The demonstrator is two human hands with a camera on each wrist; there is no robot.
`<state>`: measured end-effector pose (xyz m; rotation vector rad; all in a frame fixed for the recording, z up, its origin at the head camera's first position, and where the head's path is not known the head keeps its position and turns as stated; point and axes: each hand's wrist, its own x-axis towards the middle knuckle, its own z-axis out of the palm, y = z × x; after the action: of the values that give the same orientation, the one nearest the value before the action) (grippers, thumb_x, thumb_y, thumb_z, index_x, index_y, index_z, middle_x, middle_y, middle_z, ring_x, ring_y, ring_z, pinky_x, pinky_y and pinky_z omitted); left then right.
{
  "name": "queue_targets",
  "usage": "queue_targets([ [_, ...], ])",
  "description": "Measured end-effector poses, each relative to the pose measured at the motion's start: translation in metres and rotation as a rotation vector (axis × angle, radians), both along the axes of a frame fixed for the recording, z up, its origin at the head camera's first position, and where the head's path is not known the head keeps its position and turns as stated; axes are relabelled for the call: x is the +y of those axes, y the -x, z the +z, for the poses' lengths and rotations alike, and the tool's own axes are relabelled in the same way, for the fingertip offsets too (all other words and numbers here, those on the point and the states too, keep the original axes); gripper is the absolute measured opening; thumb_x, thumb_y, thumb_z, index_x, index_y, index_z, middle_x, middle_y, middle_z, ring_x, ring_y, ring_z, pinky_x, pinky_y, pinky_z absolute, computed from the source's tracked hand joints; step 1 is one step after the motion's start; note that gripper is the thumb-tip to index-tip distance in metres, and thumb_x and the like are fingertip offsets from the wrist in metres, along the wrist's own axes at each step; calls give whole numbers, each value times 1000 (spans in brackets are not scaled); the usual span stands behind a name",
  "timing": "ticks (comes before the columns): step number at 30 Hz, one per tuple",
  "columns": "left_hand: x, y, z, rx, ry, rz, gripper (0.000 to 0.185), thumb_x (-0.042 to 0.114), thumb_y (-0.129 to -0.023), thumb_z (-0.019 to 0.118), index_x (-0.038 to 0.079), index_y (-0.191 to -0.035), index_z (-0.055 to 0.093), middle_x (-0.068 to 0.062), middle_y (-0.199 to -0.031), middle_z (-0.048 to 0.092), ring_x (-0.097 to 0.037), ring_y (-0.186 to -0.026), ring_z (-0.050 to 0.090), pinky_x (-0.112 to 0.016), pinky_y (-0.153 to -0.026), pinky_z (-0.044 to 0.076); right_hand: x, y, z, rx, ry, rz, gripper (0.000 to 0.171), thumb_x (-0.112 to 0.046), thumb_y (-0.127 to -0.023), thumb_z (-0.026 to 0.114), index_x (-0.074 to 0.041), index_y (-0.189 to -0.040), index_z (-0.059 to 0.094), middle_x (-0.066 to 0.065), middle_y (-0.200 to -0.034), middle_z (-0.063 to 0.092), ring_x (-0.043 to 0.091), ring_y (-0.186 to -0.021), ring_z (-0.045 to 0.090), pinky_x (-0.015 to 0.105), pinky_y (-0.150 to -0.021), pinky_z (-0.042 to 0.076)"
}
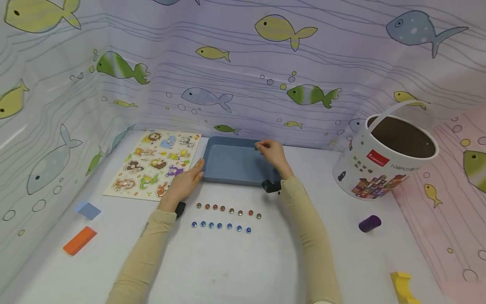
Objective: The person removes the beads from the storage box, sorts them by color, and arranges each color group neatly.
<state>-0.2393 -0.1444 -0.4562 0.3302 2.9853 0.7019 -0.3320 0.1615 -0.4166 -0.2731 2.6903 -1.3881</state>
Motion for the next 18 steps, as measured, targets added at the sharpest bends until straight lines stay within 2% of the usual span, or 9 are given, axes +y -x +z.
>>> queue_targets([
  [5, 0, -1, 0, -6, 4, 3, 53, 28, -106, 35, 9, -154, 24, -4, -161, 22, -40, -128, 51, -52, -104, 45, -9, 28, -12, -65, 39, -110, 37, -27, -103, 48, -3, -128, 62, 18, -126, 64, 31, -111, 60, 41, -91, 52],
  [9, 1, -1, -1, -17, 7, -5, 53, 29, -106, 34, 10, -154, 22, -4, -161, 22, -39, -131, 49, -51, -106, 44, -13, 39, -23, -90, 16, -181, 38, -29, -102, 50, -2, -124, 64, 18, -120, 66, 27, -103, 60, 31, -81, 50],
  [13, 1, -1, -2, -16, 9, -9, 53, 30, -107, 33, 11, -155, 21, -3, -161, 21, -38, -131, 49, -49, -106, 45, -17, 44, -30, -100, 33, -204, 34, -26, -101, 52, -2, -120, 66, 17, -117, 67, 25, -99, 62, 27, -74, 48],
  [15, 0, 0, -2, -11, 8, -7, 53, 31, -107, 33, 11, -155, 22, -3, -161, 21, -38, -130, 50, -49, -104, 46, -19, 45, -33, -100, 41, -206, 31, -23, -101, 53, -3, -120, 67, 16, -118, 67, 26, -102, 63, 29, -78, 50],
  [18, -1, 1, -2, -5, 8, 0, 53, 31, -106, 34, 11, -155, 23, -3, -161, 22, -38, -130, 50, -50, -105, 45, -21, 48, -37, -105, 44, -201, 27, -17, -100, 53, -4, -120, 67, 15, -123, 66, 28, -112, 61, 37, -91, 51],
])
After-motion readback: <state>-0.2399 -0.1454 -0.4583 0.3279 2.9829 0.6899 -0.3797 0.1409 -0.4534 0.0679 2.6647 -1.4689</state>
